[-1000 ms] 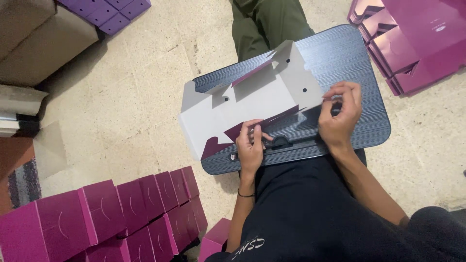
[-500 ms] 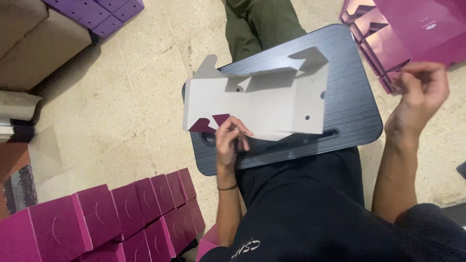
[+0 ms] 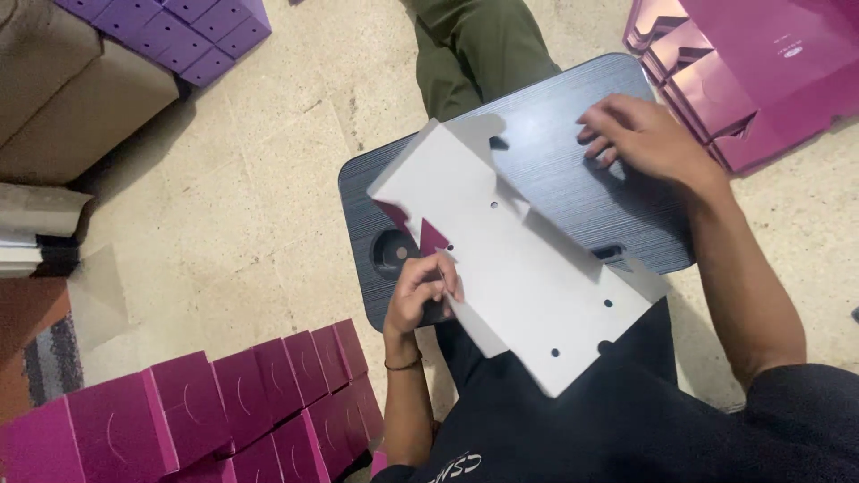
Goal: Folding a flat cardboard cutout into a box shape on a lap desk
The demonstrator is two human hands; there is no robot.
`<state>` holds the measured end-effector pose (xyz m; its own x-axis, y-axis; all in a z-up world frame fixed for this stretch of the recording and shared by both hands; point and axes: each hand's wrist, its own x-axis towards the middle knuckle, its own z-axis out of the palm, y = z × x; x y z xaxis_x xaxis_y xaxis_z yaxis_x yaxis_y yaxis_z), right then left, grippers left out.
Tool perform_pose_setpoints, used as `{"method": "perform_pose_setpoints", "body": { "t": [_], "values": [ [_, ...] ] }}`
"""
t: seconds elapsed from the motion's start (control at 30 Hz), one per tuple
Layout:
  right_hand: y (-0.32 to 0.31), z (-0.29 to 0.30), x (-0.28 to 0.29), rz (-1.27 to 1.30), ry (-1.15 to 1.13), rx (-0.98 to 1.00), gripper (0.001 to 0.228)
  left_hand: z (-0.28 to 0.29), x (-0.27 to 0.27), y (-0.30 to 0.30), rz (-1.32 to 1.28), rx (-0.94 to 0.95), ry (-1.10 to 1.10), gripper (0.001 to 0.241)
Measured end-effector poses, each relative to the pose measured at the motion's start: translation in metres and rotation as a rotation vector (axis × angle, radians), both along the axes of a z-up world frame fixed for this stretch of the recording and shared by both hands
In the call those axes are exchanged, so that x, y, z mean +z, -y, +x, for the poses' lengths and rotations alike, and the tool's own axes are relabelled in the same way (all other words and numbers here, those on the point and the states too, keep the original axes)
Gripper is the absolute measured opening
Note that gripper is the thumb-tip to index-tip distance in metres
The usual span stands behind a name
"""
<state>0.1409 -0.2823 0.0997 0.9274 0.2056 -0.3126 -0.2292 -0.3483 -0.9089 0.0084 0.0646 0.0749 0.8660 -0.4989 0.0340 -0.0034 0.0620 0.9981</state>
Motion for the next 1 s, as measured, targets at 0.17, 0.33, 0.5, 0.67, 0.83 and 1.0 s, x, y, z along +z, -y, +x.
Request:
{"method": "perform_pose_setpoints", "body": {
  "t": [0.17, 0.33, 0.5, 0.67, 0.83, 1.0],
  "values": [
    [0.001, 0.034, -0.033, 0.068, 0.022, 0.121, 0.028, 0.015, -0.038, -0.029, -0.012, -0.131, -0.069, 0.016],
    [-0.006, 0.062, -0.046, 0.035, 0.026, 0.217, 0.030, 0.020, -0.017, -0.022, 0.143, -0.107, 0.038, 0.004],
    [0.008, 0.064, -0.071, 0.180, 0.190, 0.259, 0.028, 0.037, 0.035, -0.030, 0.260, -0.119, 0.206, 0.043],
    [-0.005, 0.055, -0.045, 0.264, 0.151, 0.206, 0.044, 0.105, -0.012, -0.052, 0.217, 0.339, 0.270, 0.019],
    [-0.009, 0.061, -0.046, 0.279, 0.098, 0.200, 0.035, 0.160, 0.007, -0.019, 0.569, 0.427, 0.545, 0.036],
    [-0.022, 0.067, -0.044, 0.226, 0.087, 0.227, 0.038, 0.196, -0.053, -0.016, 0.781, 0.326, 0.534, 0.049]
  ]
}}
